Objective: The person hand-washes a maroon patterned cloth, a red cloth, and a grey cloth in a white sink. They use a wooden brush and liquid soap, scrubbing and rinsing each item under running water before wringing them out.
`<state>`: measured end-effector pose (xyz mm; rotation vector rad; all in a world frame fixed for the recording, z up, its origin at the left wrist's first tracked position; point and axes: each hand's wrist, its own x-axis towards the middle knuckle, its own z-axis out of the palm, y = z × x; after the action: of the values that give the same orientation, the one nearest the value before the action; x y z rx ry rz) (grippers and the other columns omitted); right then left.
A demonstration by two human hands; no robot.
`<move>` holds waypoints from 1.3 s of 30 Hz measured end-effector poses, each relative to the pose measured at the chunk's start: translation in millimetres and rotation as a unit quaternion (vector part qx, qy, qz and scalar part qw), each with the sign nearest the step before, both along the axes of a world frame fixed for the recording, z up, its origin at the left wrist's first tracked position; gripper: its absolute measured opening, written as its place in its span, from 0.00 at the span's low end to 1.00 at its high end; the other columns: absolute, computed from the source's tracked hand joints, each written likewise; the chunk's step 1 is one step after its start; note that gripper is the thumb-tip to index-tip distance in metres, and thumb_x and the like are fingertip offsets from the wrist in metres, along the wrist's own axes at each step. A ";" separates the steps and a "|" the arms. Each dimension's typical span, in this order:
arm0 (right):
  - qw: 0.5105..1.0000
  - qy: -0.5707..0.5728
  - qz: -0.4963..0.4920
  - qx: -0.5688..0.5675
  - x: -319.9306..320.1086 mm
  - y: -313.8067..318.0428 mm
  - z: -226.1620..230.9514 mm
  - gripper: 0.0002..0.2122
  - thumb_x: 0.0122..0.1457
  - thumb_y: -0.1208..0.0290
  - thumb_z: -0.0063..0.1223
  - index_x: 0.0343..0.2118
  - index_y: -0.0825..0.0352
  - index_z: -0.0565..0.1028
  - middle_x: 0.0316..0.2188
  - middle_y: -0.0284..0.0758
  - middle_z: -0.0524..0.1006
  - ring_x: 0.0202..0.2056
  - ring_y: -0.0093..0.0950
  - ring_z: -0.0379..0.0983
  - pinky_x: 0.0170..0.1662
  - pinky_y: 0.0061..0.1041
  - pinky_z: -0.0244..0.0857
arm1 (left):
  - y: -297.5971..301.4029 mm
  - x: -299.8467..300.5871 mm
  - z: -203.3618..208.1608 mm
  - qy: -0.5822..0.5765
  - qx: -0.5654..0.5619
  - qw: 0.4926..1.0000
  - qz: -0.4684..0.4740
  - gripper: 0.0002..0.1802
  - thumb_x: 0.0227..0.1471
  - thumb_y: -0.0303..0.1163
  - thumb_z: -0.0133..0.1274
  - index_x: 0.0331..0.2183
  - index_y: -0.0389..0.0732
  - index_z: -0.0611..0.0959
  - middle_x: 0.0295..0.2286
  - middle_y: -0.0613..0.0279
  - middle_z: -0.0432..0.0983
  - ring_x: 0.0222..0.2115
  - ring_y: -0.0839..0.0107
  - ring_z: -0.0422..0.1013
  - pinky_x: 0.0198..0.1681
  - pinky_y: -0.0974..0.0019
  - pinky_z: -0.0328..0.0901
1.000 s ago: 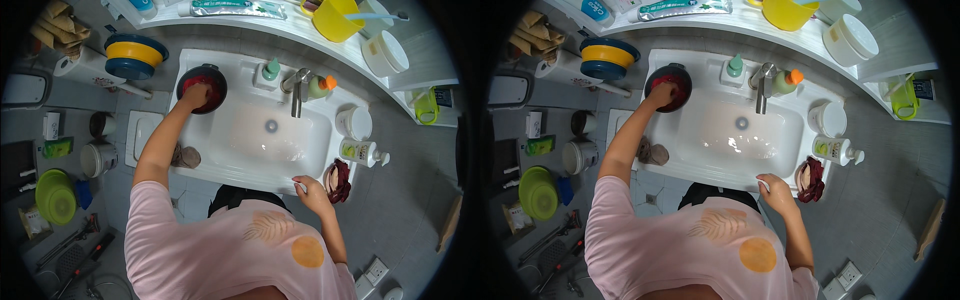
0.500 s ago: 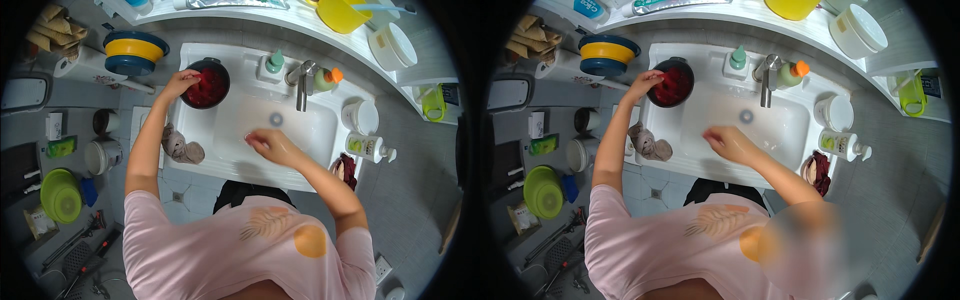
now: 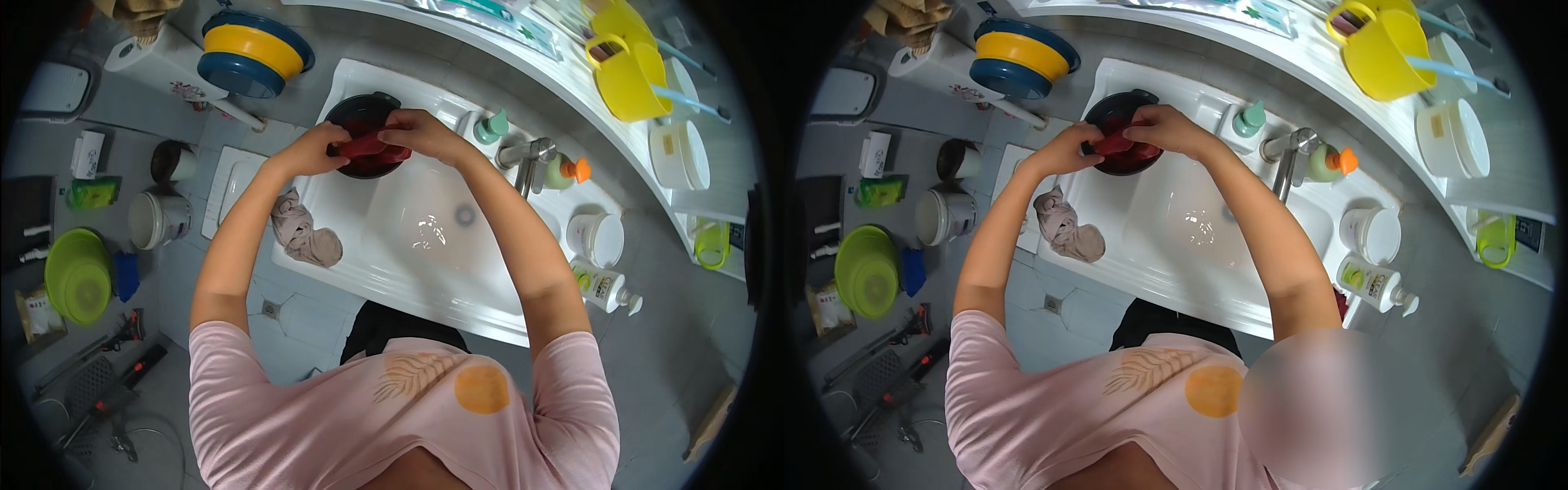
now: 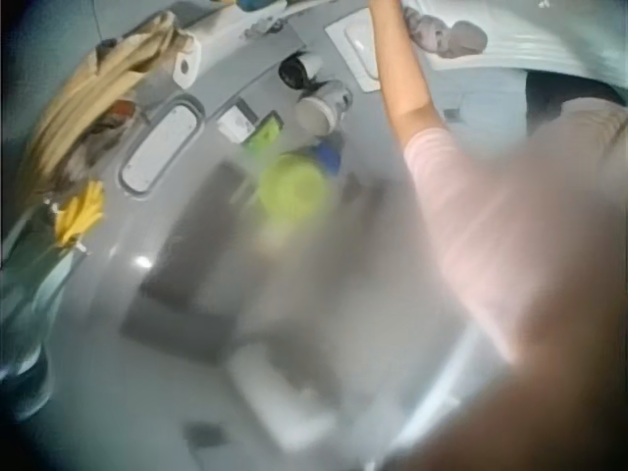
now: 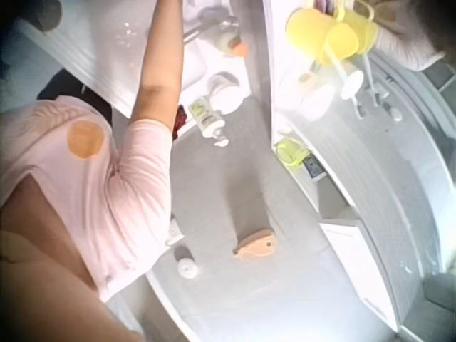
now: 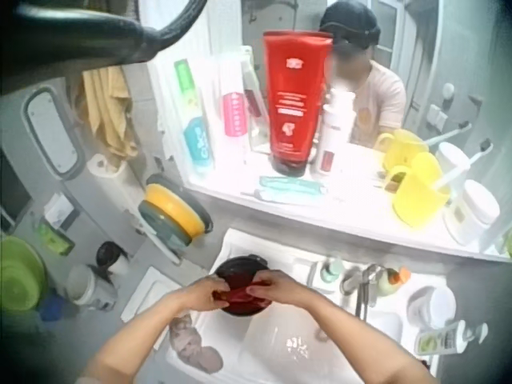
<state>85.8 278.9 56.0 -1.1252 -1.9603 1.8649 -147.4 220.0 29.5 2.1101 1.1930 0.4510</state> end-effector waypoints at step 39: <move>0.873 -0.054 -0.186 0.447 -7.7 -44.2 -3.1 0.11 0.34 0.77 0.58 0.19 0.65 0.64 0.18 0.36 0.68 0.22 0.39 0.67 0.27 0.33 0.61 | -10.2 50.0 -20.4 -0.300 0.191 0.799 0.484 0.11 0.32 0.13 0.47 0.24 0.36 0.72 0.17 0.64 0.66 0.18 0.72 0.64 0.22 0.69 0.62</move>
<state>78.1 234.7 53.0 -1.1531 -2.0749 0.5575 -97.4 209.8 9.2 1.2430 1.7759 1.7910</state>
